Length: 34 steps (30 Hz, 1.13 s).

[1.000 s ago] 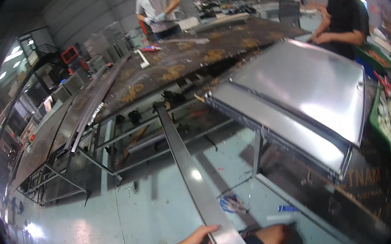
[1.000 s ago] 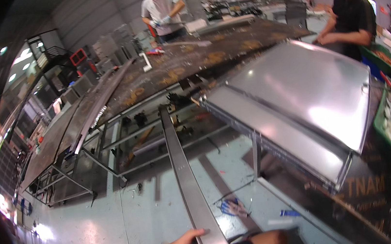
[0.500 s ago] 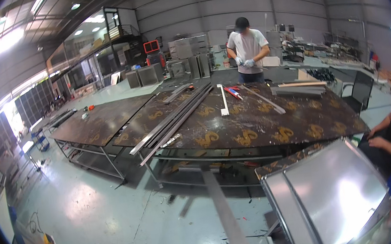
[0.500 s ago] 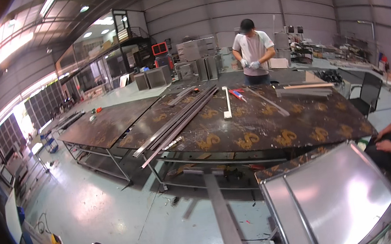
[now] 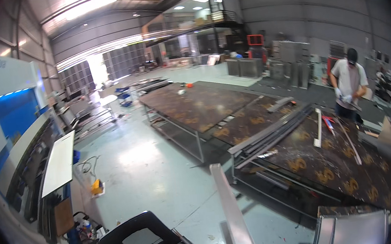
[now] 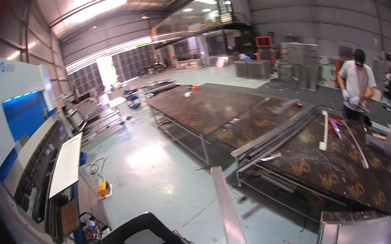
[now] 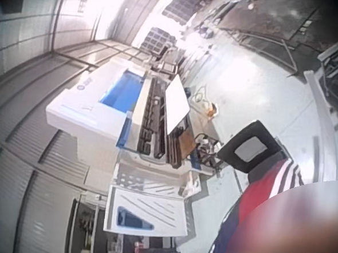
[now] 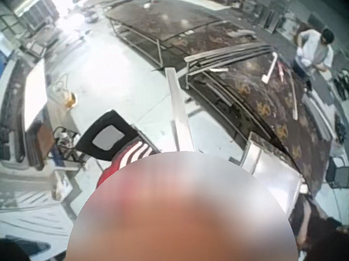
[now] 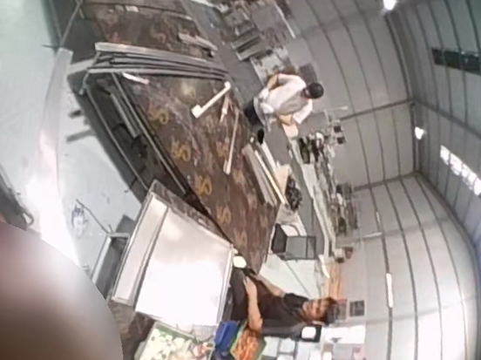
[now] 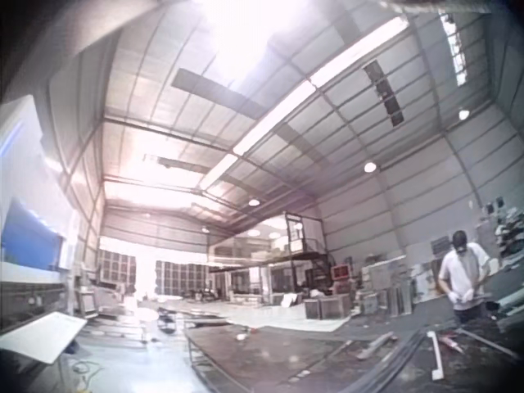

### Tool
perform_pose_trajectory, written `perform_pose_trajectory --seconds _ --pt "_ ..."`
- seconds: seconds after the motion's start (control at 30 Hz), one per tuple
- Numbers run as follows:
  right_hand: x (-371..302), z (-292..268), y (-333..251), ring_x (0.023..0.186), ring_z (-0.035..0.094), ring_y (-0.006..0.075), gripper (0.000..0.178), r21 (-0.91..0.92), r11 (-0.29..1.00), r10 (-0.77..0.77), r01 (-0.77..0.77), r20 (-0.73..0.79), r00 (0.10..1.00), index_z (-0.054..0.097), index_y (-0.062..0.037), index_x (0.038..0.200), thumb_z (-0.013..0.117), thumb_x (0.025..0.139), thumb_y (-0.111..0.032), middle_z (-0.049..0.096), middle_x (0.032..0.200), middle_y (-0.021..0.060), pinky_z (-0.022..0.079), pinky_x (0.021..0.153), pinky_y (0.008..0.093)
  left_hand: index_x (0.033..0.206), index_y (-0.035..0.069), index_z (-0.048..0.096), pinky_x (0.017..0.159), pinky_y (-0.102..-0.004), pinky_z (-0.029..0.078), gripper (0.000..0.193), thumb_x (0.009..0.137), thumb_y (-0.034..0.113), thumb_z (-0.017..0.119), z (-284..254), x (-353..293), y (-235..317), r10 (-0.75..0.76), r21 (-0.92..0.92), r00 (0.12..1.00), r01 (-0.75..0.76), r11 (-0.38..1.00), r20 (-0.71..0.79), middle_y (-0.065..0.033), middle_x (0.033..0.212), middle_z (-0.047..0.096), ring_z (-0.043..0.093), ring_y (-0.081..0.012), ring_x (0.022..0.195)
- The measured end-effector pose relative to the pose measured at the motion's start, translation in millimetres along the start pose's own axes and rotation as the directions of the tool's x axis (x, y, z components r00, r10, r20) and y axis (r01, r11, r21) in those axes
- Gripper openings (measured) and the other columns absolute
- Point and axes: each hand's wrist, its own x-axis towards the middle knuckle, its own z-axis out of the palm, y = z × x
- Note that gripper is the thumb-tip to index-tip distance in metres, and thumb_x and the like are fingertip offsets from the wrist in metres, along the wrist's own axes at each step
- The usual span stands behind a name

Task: The person sits on a chair and assembles a metal frame by hand, attaching small black components to the edges of a long metal bar. They repeatedly position the bar on their lap, insert the components, and adjust the assembly while other workers operate in the background.

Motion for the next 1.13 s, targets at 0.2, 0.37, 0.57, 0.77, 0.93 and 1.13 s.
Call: perform_pose_trajectory --seconds 0.2,0.37,0.57,0.77,0.93,1.13 --pt "31 20 -16 0.109 0.059 0.0288 0.061 0.053 0.997 0.045 -0.047 0.041 0.998 0.054 -0.0066 0.139 0.071 0.090 -0.037 0.063 0.124 0.0153 0.047 0.094 0.0462 0.103 0.000 0.067 0.055 -0.0271 0.049 0.035 0.092 0.033 0.070 -15 -7 27 0.088 0.019 0.987 -0.086 0.996 -0.132 -0.0033 0.080 0.064 0.058 -0.0115 0.060" --pt "64 21 -20 0.112 0.059 0.0309 0.065 0.211 0.977 0.020 -0.018 -0.007 1.000 0.052 -0.0081 0.142 0.072 0.089 -0.040 0.061 0.128 0.0159 0.047 0.097 0.0479 0.104 -0.001 0.067 0.055 -0.0272 0.049 0.036 0.092 0.033 0.069 -71 56 44 0.099 0.043 0.949 -0.090 0.995 -0.299 -0.0036 0.081 0.064 0.059 -0.0115 0.061" --pt "101 -20 2 0.116 0.059 0.0334 0.070 0.424 0.905 -0.009 0.035 -0.063 0.998 0.050 -0.0098 0.145 0.073 0.088 -0.042 0.060 0.133 0.0165 0.046 0.100 0.0499 0.100 0.002 0.065 0.053 -0.0247 0.050 0.027 0.091 0.027 0.067 -165 175 123 0.244 -0.109 0.912 -0.294 0.950 -0.330 -0.0042 0.081 0.066 0.062 -0.0115 0.060" --pt "117 -48 19 0.119 0.060 0.0359 0.075 0.604 0.796 -0.063 0.046 0.006 0.998 0.048 -0.0116 0.148 0.073 0.087 -0.045 0.059 0.137 0.0172 0.046 0.104 0.0519 0.111 0.000 0.067 0.054 -0.0238 0.047 0.043 0.104 0.041 0.056 -185 241 172 0.252 -0.179 0.948 -0.286 0.941 -0.192 -0.0060 0.092 0.070 0.054 -0.0087 0.057" --pt "202 -13 -133 0.075 0.038 0.0240 0.032 0.541 0.753 -0.372 0.375 -0.121 0.920 0.055 -0.0094 0.107 0.062 0.081 -0.026 0.049 0.087 0.0086 0.032 0.071 0.0401 0.134 -0.003 0.061 0.053 -0.0242 0.046 0.061 0.109 0.048 0.039 -212 253 129 0.251 -0.070 0.959 -0.262 0.963 -0.132 -0.0070 0.114 0.074 0.050 -0.0079 0.054" --pt "283 47 -282 0.053 0.027 0.0160 0.023 0.465 0.770 -0.500 0.438 0.011 0.866 0.038 -0.0131 0.065 0.055 0.081 -0.016 0.027 0.058 0.0018 0.025 0.053 0.0326 0.124 0.002 0.071 0.097 -0.0351 0.050 0.048 0.101 0.041 0.057 -301 154 -89 -0.166 0.128 0.764 0.310 0.942 -0.623 -0.0157 0.110 0.076 0.069 -0.0236 0.107"
